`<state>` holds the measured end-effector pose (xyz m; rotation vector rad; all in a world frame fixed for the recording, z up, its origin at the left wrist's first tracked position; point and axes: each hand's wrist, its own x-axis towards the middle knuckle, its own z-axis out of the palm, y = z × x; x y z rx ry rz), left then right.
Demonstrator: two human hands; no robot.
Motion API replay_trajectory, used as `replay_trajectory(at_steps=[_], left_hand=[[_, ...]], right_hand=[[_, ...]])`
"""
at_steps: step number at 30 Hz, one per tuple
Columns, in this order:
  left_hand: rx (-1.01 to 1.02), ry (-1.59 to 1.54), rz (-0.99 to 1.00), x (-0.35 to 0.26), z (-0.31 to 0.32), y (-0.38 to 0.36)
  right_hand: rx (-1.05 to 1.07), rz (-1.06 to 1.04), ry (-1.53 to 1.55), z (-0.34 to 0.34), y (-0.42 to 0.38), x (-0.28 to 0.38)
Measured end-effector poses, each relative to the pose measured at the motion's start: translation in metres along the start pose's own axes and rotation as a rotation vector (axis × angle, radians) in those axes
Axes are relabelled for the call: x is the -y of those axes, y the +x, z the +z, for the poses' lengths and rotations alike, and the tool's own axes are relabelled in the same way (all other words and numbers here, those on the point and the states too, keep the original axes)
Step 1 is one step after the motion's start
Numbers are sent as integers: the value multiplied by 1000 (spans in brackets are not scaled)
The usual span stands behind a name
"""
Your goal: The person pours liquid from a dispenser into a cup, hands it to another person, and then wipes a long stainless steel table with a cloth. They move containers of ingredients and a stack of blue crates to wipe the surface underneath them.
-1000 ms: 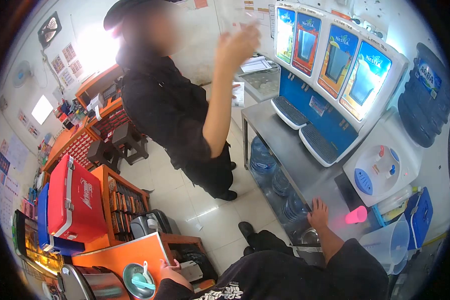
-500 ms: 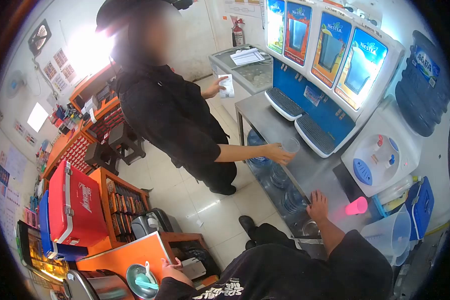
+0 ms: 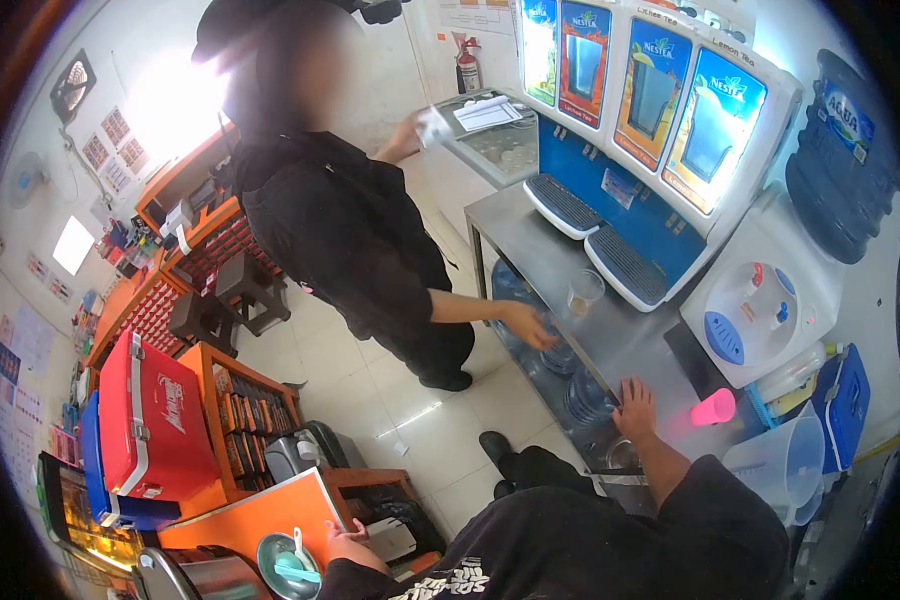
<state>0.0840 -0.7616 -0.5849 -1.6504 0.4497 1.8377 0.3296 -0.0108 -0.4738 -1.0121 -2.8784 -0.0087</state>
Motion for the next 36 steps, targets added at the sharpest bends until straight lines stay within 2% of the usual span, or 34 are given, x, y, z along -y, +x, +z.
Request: replay_trajectory(at_steps=[2, 3, 5, 6, 8, 9, 11, 12, 14, 18, 20, 24, 26, 27, 29, 30, 32, 36], left_hand=[[340, -8, -44, -15, -12, 15], [339, -6, -45, -9, -6, 13], [-65, -311, 236, 19, 24, -6], [-66, -309, 237, 33, 44, -27], [-368, -515, 139, 51, 70, -53], [-368, -514, 139, 49, 64, -49], [-105, -343, 243, 44, 42, -31], [-105, -342, 243, 38, 35, -27], [-8, -456, -74, 19, 25, -19], [-36, -355, 55, 26, 25, -19], [-77, -382, 266, 54, 43, -42], [-172, -384, 129, 43, 45, -39], [-6, -146, 195, 45, 35, -39], [-5, -146, 196, 43, 29, -36], [175, -177, 266, 38, 20, -25], [175, -176, 266, 34, 13, -23], [353, -56, -6, 19, 3, -18], [203, -93, 141, 33, 18, -33]], right_hand=[[-7, 1, 3, 0, -1, 1], [-15, 0, 4, -1, -1, 1], [-10, 0, 15, -4, 0, 1], [-4, -4, 27, -4, 0, 1], [-22, -8, 23, 0, -1, 0], [-40, -12, 17, 1, -1, 0], [-62, -29, 33, -1, -2, -1], [-83, -47, 48, -2, -2, -1], [-65, -36, 50, -2, 0, -1], [-31, -14, 36, -6, -1, 2], [-28, -11, 40, -6, -1, 2], [-19, -11, 39, -4, -1, 0], [-22, -7, 39, -4, 0, 0], [-24, -1, 41, -3, 0, 1], [-20, 2, 37, -7, -1, 3], [-12, 1, 30, -9, -1, 3], [-3, 8, 23, -11, -1, 4], [11, 14, 14, -6, -1, 2]])
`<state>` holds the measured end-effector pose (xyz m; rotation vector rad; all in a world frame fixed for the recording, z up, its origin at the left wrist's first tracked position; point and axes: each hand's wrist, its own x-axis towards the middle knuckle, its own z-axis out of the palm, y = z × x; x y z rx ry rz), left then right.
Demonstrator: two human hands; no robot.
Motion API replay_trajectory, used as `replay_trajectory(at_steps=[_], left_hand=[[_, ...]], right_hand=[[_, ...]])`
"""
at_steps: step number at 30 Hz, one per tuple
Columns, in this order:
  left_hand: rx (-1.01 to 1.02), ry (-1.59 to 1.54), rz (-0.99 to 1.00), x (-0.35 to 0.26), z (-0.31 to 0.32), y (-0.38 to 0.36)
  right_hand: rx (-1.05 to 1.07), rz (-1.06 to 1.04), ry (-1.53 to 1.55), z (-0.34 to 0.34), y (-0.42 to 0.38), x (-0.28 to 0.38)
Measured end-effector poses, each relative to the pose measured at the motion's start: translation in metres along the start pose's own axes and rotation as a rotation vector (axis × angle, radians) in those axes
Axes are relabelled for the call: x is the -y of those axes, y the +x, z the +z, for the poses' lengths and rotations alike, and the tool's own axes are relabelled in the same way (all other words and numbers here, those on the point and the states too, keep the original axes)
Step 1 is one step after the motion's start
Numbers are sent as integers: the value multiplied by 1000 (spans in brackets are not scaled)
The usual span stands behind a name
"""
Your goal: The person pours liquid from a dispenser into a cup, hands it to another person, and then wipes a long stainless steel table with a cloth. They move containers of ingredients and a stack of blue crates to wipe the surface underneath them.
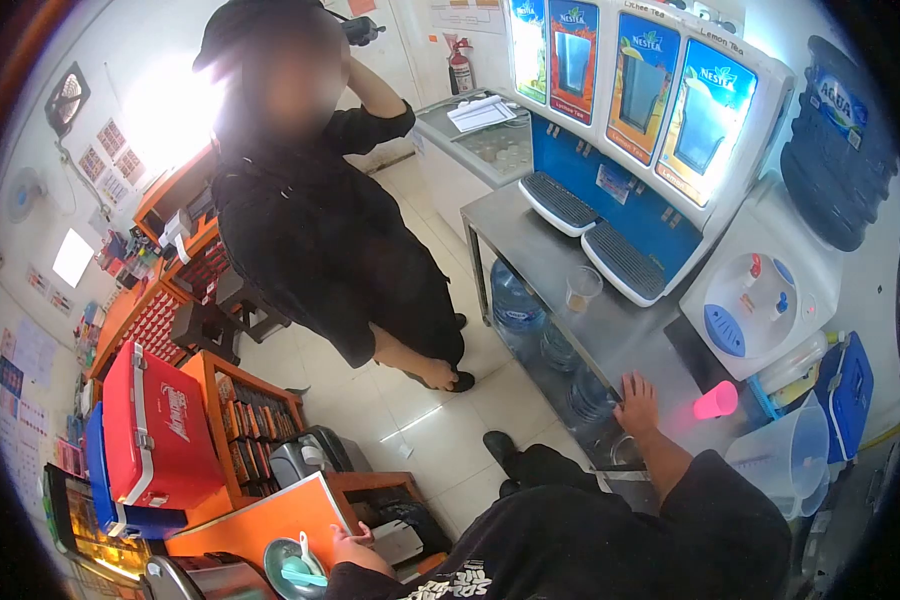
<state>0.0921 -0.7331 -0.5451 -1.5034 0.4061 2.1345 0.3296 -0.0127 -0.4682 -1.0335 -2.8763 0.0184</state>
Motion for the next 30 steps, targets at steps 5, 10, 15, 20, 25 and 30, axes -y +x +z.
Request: replay_trajectory(at_steps=[5, 10, 15, 20, 25, 30], left_hand=[[-81, -36, -110, -26, -15, 33], [9, 78, -38, -41, -33, 52], [-56, -58, -211, -44, -16, 38], [-172, -202, 95, -24, -13, 44], [-145, -65, -53, -38, -20, 48], [-292, -349, -264, -41, -9, 40]], right_hand=[[-4, -13, 10, -1, -1, 0], [18, 3, 11, -3, 0, 1], [-3, -1, 20, 0, 0, 1], [-15, -1, 26, 0, -1, 0], [-68, -27, 47, -6, -1, 2], [-66, -23, 35, -2, -1, 1]])
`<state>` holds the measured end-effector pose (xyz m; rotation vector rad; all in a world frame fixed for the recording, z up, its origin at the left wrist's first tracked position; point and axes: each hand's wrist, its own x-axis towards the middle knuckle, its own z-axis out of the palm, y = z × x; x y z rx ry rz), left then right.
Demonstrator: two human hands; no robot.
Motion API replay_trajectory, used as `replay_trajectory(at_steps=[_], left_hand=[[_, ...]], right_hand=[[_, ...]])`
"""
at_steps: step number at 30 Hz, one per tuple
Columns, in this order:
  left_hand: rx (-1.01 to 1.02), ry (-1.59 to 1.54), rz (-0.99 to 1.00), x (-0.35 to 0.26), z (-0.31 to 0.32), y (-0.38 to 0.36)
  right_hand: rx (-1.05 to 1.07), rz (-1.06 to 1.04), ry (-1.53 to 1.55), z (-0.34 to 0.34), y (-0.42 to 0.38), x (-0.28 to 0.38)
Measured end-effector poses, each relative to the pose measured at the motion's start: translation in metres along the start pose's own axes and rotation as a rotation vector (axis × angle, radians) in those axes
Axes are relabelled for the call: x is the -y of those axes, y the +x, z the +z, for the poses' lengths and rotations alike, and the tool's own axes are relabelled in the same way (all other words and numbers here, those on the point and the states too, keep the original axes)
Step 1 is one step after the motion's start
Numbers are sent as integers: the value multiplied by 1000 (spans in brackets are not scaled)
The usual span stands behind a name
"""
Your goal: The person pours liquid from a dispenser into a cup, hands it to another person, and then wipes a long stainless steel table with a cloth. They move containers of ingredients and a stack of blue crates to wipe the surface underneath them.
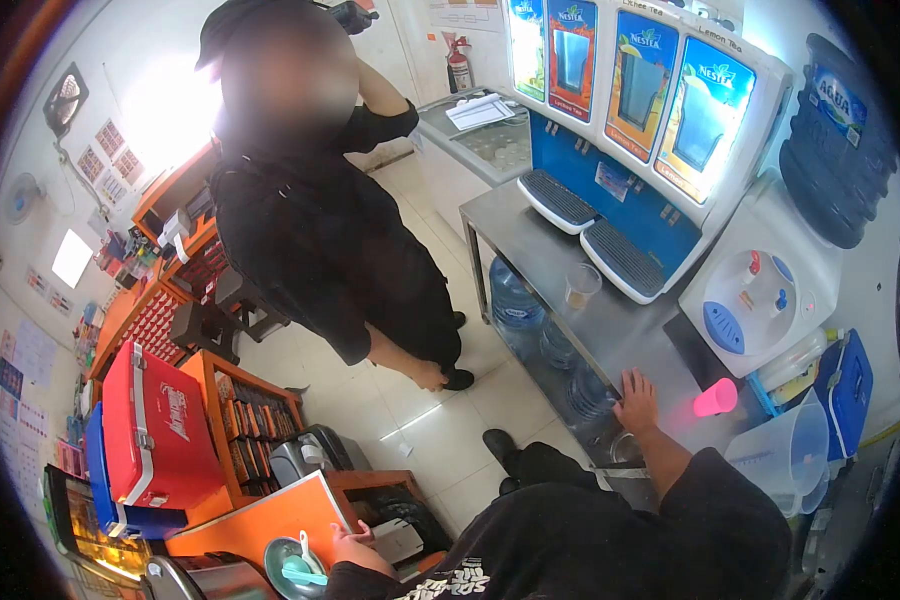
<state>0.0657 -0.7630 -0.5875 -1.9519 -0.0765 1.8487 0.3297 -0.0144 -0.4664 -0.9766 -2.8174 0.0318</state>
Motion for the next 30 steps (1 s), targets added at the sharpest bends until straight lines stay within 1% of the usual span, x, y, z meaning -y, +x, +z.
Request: replay_trajectory(at_steps=[1, 2, 3, 5, 7, 9, 10, 11, 12, 14, 15, 16, 18, 20, 22, 25, 26, 28, 29, 30], left_hand=[[80, 163, -23, -15, -2, 10], [161, 328, -48, -15, 0, 12], [159, 327, -50, -14, -2, 17], [201, 187, 313, -9, -8, 29], [172, 222, 285, -14, -1, 28], [147, 257, 255, -6, 0, 21], [87, 66, 166, -1, -2, 12], [27, -123, 74, 4, -2, 7], [34, -123, 68, -3, -8, 11], [396, 417, 13, -9, -18, 16], [-13, -16, 488, 51, 9, -3], [43, 116, 418, 51, -2, -11], [88, 211, 391, 44, -7, -9], [110, 268, 376, 43, -7, -11], [106, 309, 397, 48, -9, -16], [64, 379, 466, 86, -7, -42], [63, 380, 466, 73, -8, -30], [201, 429, 571, 52, -9, -12], [200, 429, 570, 42, -11, -14], [208, 397, 362, 30, -12, -14]], right_hand=[[-1, 1, -1, -1, 0, 1], [16, 5, -4, -3, 2, 1], [38, 9, -8, -5, 1, 2], [52, 16, -5, -8, -1, 4], [58, 18, -1, -7, 3, 4], [37, 9, -63, 2, 1, 0], [31, 5, -65, -1, 2, 2], [81, 28, -40, -8, 2, 4], [127, 51, -14, -11, 4, 6], [81, 23, -33, -5, 0, 3], [49, -6, -53, -2, 1, 1], [44, -12, -56, -2, 1, 1], [69, 20, -5, -2, 1, 1], [50, 10, -20, 2, 0, -1], [35, -1, -34, 6, -1, -2], [16, -5, -11, 5, 0, -2], [23, -2, -11, 4, 0, -1], [31, 2, -13, 2, 0, 0], [35, 4, -13, 2, 0, 0], [39, 5, -14, 2, 0, 0]])
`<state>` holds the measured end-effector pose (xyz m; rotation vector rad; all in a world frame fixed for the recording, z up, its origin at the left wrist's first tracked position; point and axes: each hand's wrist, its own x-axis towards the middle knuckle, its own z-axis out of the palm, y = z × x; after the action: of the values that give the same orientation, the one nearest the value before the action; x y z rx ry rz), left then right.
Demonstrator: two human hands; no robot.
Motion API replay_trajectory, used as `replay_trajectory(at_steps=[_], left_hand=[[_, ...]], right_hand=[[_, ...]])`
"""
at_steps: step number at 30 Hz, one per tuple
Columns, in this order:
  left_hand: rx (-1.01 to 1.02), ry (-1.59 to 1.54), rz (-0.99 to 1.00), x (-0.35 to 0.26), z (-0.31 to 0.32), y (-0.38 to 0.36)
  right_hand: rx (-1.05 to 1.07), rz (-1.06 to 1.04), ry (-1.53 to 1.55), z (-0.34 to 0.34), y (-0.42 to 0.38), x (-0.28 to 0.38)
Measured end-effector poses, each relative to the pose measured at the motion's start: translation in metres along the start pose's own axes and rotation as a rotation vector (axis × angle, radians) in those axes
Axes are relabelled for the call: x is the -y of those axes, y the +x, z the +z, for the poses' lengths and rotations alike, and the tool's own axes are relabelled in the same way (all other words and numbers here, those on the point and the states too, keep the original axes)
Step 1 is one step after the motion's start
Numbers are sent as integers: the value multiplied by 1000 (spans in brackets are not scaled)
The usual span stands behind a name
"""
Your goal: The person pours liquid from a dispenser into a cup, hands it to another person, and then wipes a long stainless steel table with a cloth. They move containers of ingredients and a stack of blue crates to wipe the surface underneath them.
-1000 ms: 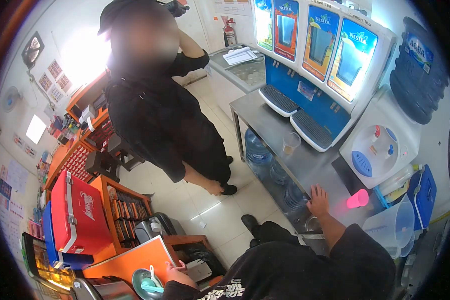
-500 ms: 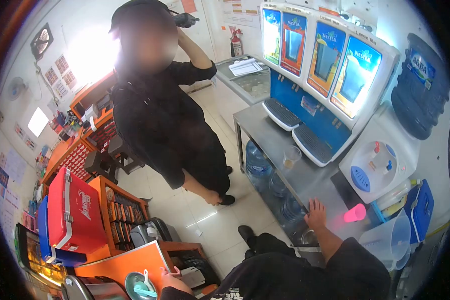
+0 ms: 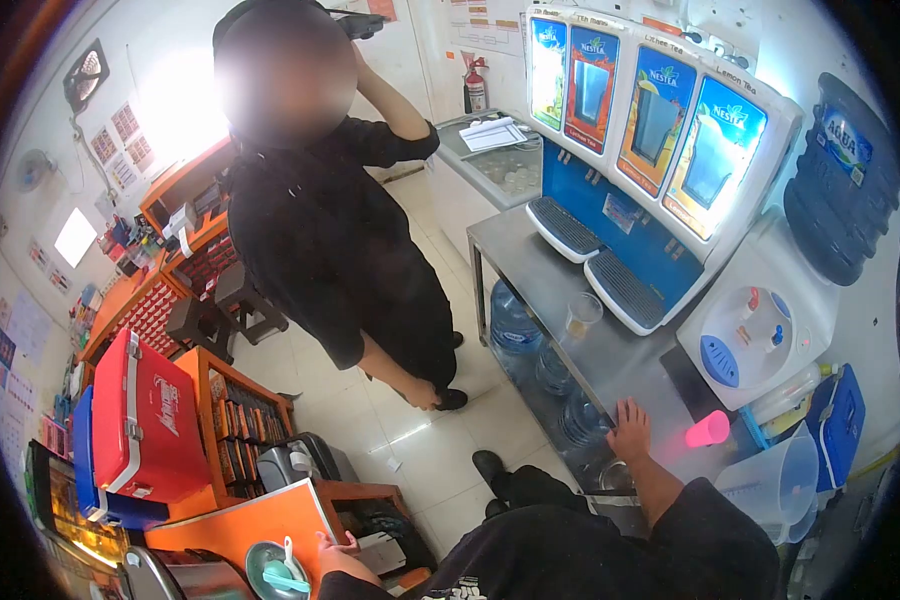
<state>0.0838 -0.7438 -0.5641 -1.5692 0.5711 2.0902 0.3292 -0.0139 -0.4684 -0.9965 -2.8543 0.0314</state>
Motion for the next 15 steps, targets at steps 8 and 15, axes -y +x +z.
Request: replay_trajectory(at_steps=[8, 15], left_hand=[[-57, -183, -187, -7, -7, 19], [-64, -186, -101, -11, -14, 22]], right_hand=[[24, 23, -6, 1, 1, 1], [17, 18, 28, 2, 0, -1]])
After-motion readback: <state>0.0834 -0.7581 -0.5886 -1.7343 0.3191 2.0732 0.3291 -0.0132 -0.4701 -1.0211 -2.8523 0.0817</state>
